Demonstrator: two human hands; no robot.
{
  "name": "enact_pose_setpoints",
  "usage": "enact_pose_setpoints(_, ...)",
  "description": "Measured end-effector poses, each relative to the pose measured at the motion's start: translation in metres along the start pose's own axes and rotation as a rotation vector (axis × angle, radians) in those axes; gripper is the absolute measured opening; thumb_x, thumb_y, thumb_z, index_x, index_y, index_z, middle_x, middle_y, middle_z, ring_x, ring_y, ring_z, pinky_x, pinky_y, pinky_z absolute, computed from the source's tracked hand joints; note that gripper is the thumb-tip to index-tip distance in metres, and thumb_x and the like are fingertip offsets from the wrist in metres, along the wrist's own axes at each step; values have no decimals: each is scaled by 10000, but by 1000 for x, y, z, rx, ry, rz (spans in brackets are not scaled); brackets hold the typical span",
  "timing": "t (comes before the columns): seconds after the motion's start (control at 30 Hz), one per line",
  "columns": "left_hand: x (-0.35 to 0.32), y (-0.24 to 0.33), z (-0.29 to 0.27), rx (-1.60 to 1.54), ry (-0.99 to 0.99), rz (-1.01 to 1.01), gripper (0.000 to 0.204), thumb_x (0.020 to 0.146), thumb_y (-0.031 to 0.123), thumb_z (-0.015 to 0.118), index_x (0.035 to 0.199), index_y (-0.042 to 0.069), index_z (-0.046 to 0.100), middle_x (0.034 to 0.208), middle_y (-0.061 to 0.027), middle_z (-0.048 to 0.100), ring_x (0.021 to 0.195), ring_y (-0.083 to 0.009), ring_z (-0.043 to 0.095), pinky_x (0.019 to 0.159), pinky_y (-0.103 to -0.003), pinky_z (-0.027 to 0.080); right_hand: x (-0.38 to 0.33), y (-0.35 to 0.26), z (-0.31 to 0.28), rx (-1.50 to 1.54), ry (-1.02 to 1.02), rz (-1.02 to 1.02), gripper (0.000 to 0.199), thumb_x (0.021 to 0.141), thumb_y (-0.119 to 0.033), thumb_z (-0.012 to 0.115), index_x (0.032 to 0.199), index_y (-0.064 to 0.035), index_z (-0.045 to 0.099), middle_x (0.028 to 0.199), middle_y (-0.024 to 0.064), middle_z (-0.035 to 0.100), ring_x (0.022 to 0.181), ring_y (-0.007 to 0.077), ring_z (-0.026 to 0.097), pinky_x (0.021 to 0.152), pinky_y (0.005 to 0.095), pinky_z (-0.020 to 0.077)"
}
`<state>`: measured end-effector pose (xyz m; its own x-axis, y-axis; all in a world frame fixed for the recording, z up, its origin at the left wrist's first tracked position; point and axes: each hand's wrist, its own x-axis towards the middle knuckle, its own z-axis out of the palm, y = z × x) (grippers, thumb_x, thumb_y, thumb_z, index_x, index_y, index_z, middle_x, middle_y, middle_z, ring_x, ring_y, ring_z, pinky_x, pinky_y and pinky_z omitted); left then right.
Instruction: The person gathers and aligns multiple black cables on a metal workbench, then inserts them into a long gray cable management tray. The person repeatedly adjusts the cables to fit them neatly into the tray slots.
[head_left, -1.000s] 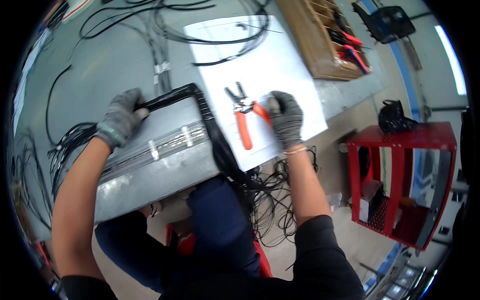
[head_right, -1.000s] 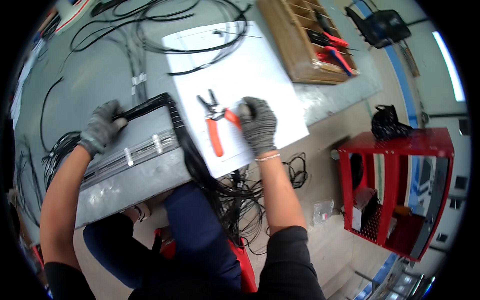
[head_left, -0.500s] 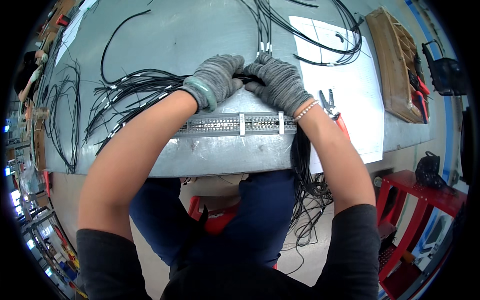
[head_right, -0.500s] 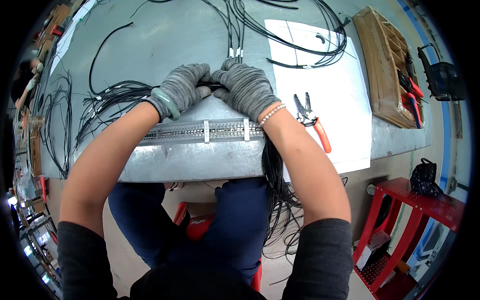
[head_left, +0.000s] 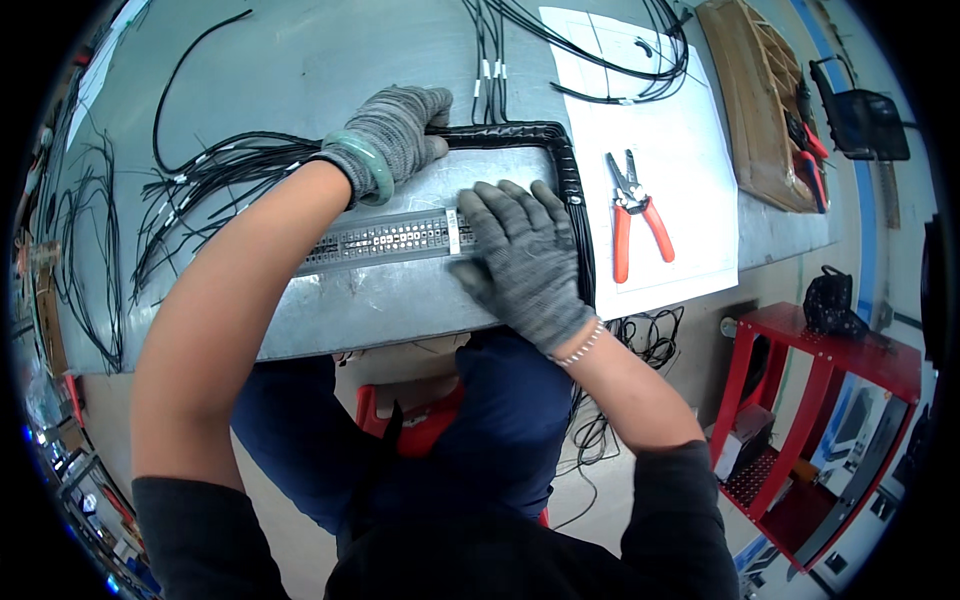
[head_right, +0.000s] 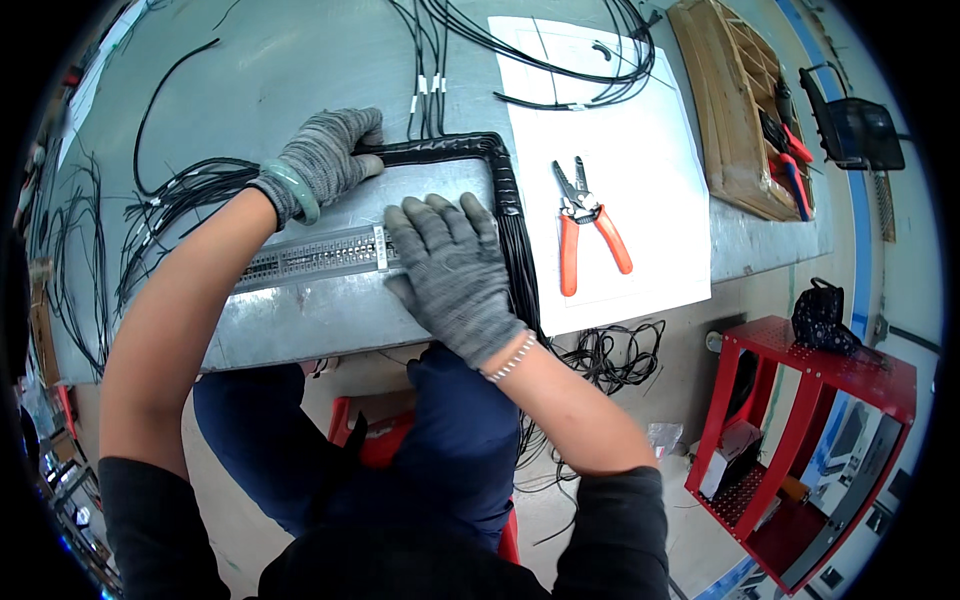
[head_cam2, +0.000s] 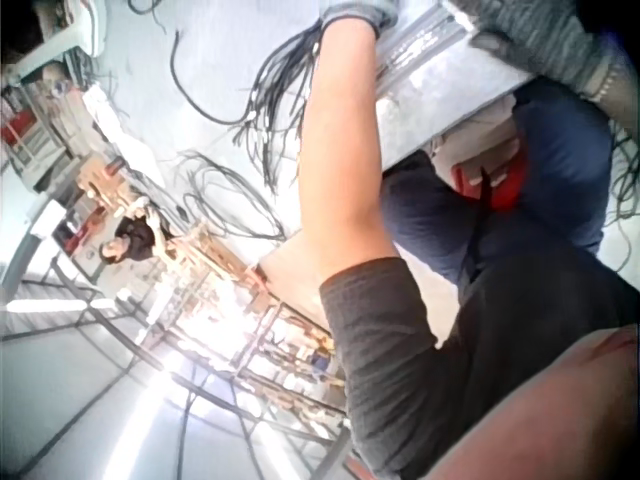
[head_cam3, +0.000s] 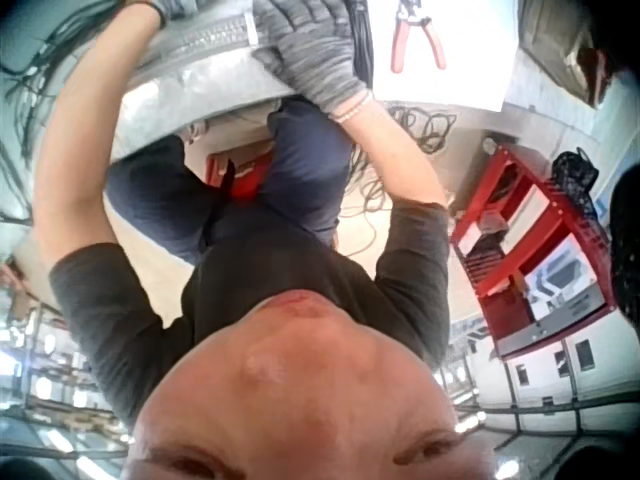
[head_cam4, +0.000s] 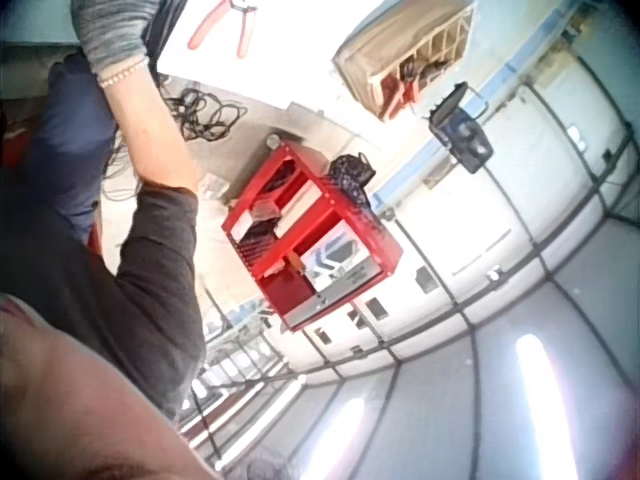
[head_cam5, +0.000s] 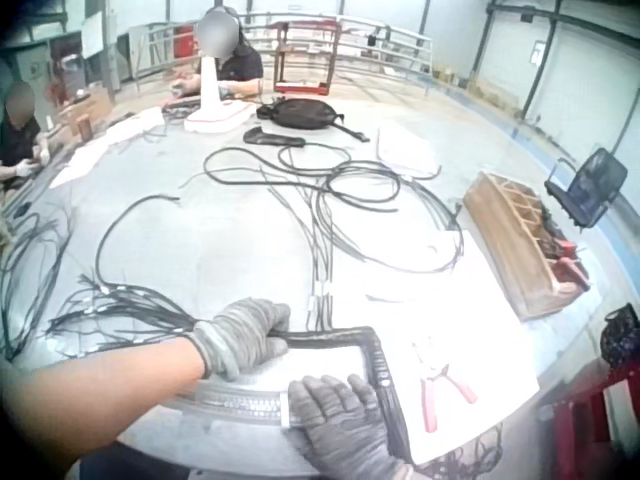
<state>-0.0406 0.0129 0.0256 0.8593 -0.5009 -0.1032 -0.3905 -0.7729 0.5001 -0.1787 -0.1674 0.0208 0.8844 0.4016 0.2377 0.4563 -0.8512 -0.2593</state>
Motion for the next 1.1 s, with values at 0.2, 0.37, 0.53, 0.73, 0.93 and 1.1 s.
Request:
enact_pose_setpoints(0.2, 6, 4, -12, -5, -138, -41, 243, 784, 172, 694, 940, 15, 594, 866, -175, 657, 823, -320, 631, 781, -389, 493, 35, 8, 15, 7, -18, -35, 604, 754, -354, 689, 1295, -129, 539, 1177, 42, 588, 1172, 204, 504, 1124, 446, 247)
enact_pose_setpoints(0.37, 7, 6, -16, -39, -188, -112, 215, 810, 139, 714, 956, 18, 615, 873, -139, 676, 810, -237, 642, 771, -334, 517, 49, 20, 16, 35, 32, -73, 586, 785, -323, 673, 1331, -168, 524, 1139, 50, 597, 1144, 215, 525, 1121, 445, 257)
enact_pose_setpoints(0.53, 9, 10, -18, 23, -187, -109, 251, 793, 207, 737, 926, 23, 630, 823, -124, 671, 754, -235, 626, 736, -343, 512, 50, 21, 18, 56, 70, -38, 567, 768, -364, 685, 1295, -200, 558, 1116, 37, 596, 1119, 210, 530, 1103, 436, 278)
enact_pose_setpoints(0.73, 10, 7, -25, -47, -227, -130, 187, 796, 144, 690, 943, 34, 654, 838, -125, 678, 761, -231, 636, 758, -343, 516, 51, 22, 23, 130, 146, 7, 593, 779, -475, 654, 1243, -116, 566, 1156, 82, 586, 1163, 252, 505, 1082, 452, 299)
enact_pose_setpoints(0.93, 3, 4, -24, -90, -186, -96, 192, 799, 154, 671, 942, 28, 651, 847, -136, 678, 792, -244, 654, 779, -350, 520, 52, 22, 25, 121, 254, -21, 646, 768, -500, 663, 1231, -61, 559, 1106, 105, 602, 1088, 280, 545, 1049, 466, 349)
enact_pose_setpoints(1.1, 3, 1, -18, -66, -137, -28, 175, 790, 151, 662, 903, 19, 635, 815, -153, 670, 762, -286, 647, 750, -371, 510, 53, 22, 21, 120, 221, -23, 612, 773, -457, 684, 1236, -76, 559, 1091, 108, 606, 1075, 288, 552, 1031, 463, 364)
